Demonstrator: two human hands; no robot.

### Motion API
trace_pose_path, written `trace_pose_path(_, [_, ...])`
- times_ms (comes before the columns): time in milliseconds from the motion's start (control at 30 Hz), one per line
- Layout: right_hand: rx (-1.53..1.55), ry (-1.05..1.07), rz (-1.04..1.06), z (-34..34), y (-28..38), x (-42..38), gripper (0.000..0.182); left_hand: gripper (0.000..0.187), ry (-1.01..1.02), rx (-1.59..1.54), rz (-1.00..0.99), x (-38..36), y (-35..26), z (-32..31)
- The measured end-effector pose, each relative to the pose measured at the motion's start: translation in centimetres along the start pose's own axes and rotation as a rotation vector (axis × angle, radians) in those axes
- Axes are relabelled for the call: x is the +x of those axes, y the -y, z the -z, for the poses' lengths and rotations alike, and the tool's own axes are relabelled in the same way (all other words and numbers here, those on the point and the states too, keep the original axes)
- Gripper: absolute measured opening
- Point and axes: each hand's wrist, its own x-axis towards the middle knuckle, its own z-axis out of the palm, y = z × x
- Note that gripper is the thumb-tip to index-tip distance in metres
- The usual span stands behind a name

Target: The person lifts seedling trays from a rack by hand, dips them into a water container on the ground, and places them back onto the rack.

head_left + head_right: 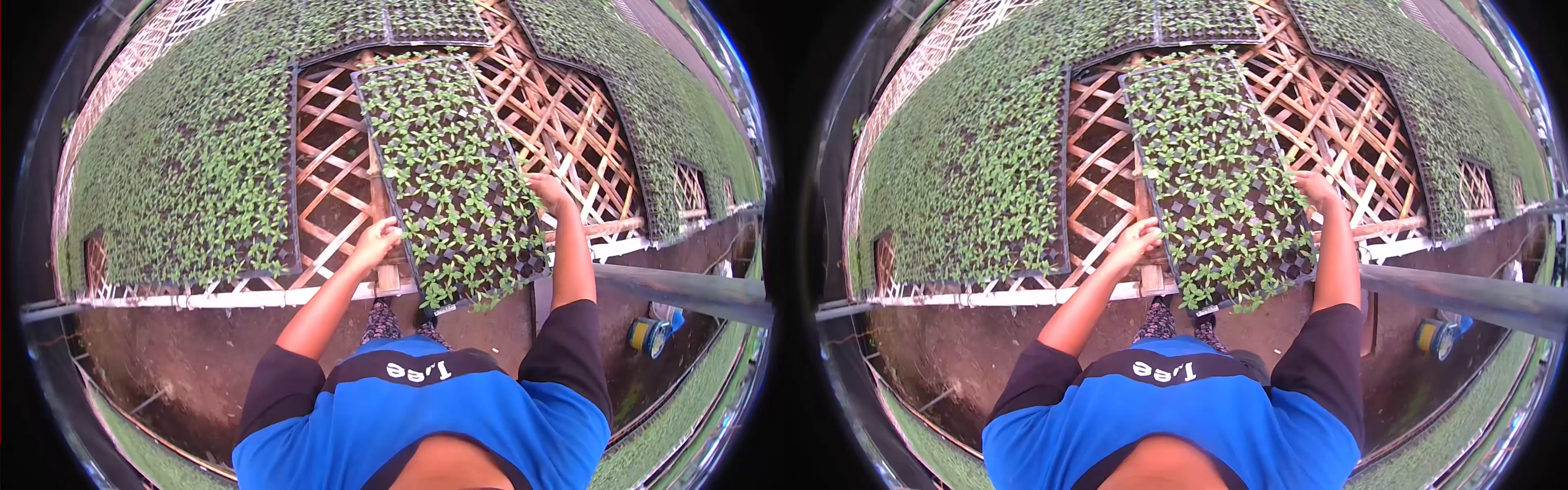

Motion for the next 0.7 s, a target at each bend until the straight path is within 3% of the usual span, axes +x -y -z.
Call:
trace_pose_path(167, [-0.062, 0.004, 0.035, -1.1, 3.6, -1.4, 0.021, 0.042, -0.213, -0.139, 0.046, 0.1, 0.5, -3.0])
trace_pose_path(233, [-0.059, -0.099, 0.070, -2.6, 6.0, -4.1, 0.020, 0.043, -0.333, -0.082, -0.041, 0.4, 1.0, -4.1])
trace_pose_path(333, [-0.164, -0.190, 0.182, -3.0, 6.6, -4.5, 0.018, 0.046, -0.482, -0.067, -0.088, 0.8, 1.6, -5.3])
trace_pose_path(500, [-0.180, -0.157, 0.144, -1.9, 4.8, -1.9, 0.011, 0.047, -0.579, -0.147, -0.107, 1.2, 1.8, -6.2])
trace_pose_path(633, [-0.175, -0.168, 0.178, -1.7, 4.1, -0.7, 0.004, 0.036, -0.586, -0.158, -0.144, 0.4, -0.3, -6.4])
trace_pose_path(700, [-0.138, -0.111, 0.125, -1.5, 4.7, -0.9, 0.005, 0.027, -0.690, -0.128, -0.192, 1.6, 0.0, -6.5])
